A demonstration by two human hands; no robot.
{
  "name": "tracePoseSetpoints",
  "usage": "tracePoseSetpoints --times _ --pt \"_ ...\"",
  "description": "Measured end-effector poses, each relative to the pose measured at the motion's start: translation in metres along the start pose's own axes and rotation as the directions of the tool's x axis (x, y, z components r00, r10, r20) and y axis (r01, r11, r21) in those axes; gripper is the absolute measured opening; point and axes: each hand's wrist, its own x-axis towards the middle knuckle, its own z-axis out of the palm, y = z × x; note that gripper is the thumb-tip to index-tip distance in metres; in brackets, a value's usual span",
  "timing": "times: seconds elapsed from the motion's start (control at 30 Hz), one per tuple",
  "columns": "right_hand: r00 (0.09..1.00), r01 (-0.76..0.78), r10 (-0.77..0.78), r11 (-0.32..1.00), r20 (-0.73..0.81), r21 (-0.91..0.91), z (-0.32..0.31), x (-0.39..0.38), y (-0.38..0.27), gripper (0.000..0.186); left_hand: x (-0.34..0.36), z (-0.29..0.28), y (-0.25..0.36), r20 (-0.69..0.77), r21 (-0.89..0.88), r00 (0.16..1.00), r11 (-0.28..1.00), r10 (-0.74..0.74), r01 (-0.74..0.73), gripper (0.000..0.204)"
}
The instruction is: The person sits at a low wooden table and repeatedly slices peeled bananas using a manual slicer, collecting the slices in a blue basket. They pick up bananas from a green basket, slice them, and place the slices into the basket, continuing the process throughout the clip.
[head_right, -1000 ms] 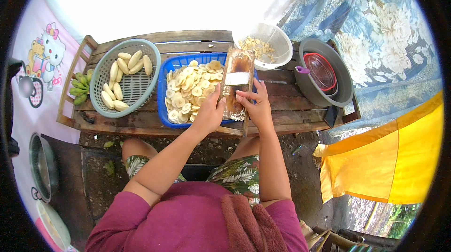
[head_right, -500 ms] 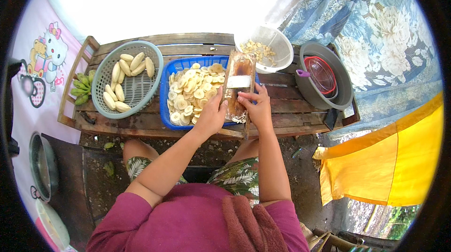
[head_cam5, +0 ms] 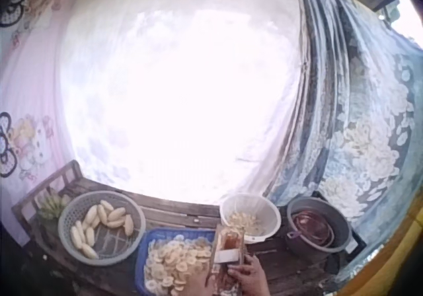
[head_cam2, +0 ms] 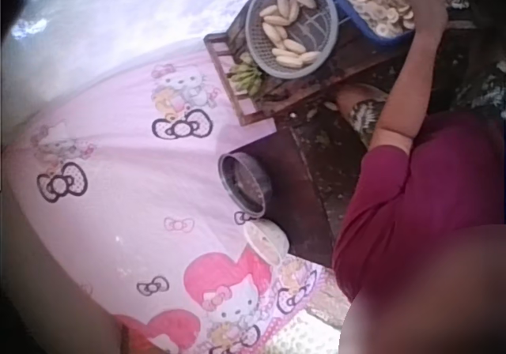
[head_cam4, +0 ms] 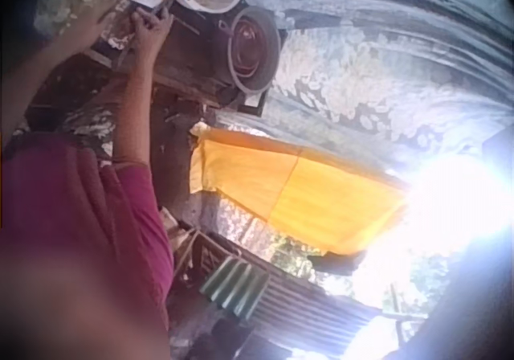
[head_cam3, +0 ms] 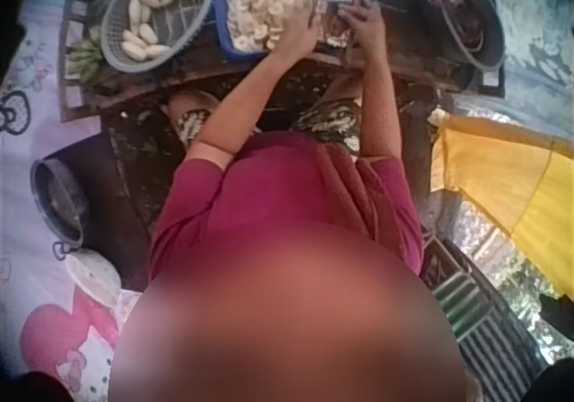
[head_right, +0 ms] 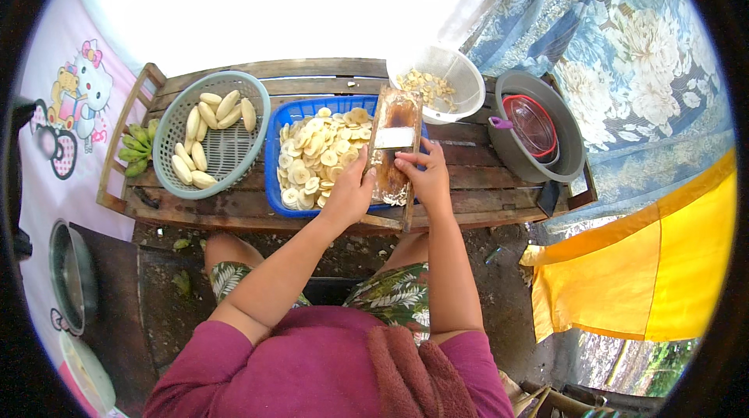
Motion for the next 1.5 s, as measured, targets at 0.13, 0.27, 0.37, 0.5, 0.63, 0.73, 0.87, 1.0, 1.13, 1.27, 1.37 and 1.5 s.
tracePoseSetpoints --times 0.13,0.27,0.37,0.5,0.63,0.73,0.87,1.0,1.13,1.27,1.37,1.5 --pt "0.999 0.002 -0.002 1.0 -0.051 0.013 0.003 0.008 0.001 0.022 0.001 0.0 -0.001 0.01 -0.029 1.0 0.999 -0.014 0.015 0.054" --pt "0.993 -0.024 0.033 0.997 -0.113 0.079 0.012 0.057 0.014 0.025 0.0 -0.002 0.0 0.013 0.009 1.0 1.0 0.006 -0.006 0.054" --pt "0.991 0.003 -0.007 1.0 -0.136 -0.024 0.01 0.097 0.03 0.025 0.001 0.0 -0.002 0.004 -0.011 1.0 1.0 0.01 -0.01 0.055" --pt "0.966 0.208 -0.225 0.969 -0.128 -0.135 0.009 0.152 0.053 0.023 0.002 0.002 -0.005 0.018 0.007 1.0 1.0 0.013 -0.013 0.055" --pt "0.938 0.002 -0.129 0.93 -0.321 -0.368 0.003 0.2 0.065 0.018 -0.001 -0.003 0.003 0.021 0.04 1.0 0.999 -0.009 0.009 0.056" --pt "0.897 0.04 -0.258 0.855 -0.358 -0.517 -0.004 0.215 0.056 0.019 -0.001 -0.021 0.006 -0.104 0.124 0.991 0.989 0.088 -0.075 0.057" --pt "0.872 0.12 -0.296 0.901 -0.39 -0.416 -0.012 0.205 0.029 0.022 0.035 -0.093 -0.03 -0.446 0.35 0.797 0.899 0.407 -0.263 0.048" --pt "0.91 0.062 -0.236 0.89 -0.34 -0.452 -0.029 0.174 0.008 0.025 0.083 -0.221 -0.107 -0.521 0.617 0.846 0.735 0.113 0.281 0.031" --pt "0.88 0.136 -0.355 0.823 -0.314 -0.551 -0.046 0.153 0.007 0.026 0.074 -0.298 -0.165 -0.576 0.666 0.806 0.494 -0.134 0.558 0.031" --pt "0.905 0.184 -0.32 0.89 -0.281 -0.418 -0.049 0.129 0.012 0.026 0.052 -0.297 -0.19 -0.491 0.75 0.773 0.256 -0.403 0.61 0.036" --pt "0.928 0.163 -0.251 0.938 -0.274 -0.306 -0.036 0.109 0.004 0.026 0.049 -0.29 -0.188 -0.489 0.743 0.763 0.256 -0.424 0.618 0.04" --pt "0.936 0.211 -0.195 0.977 -0.292 0.023 -0.013 0.082 -0.033 0.028 0.05 -0.314 -0.154 -0.297 0.316 0.719 0.646 -0.628 0.695 0.063"
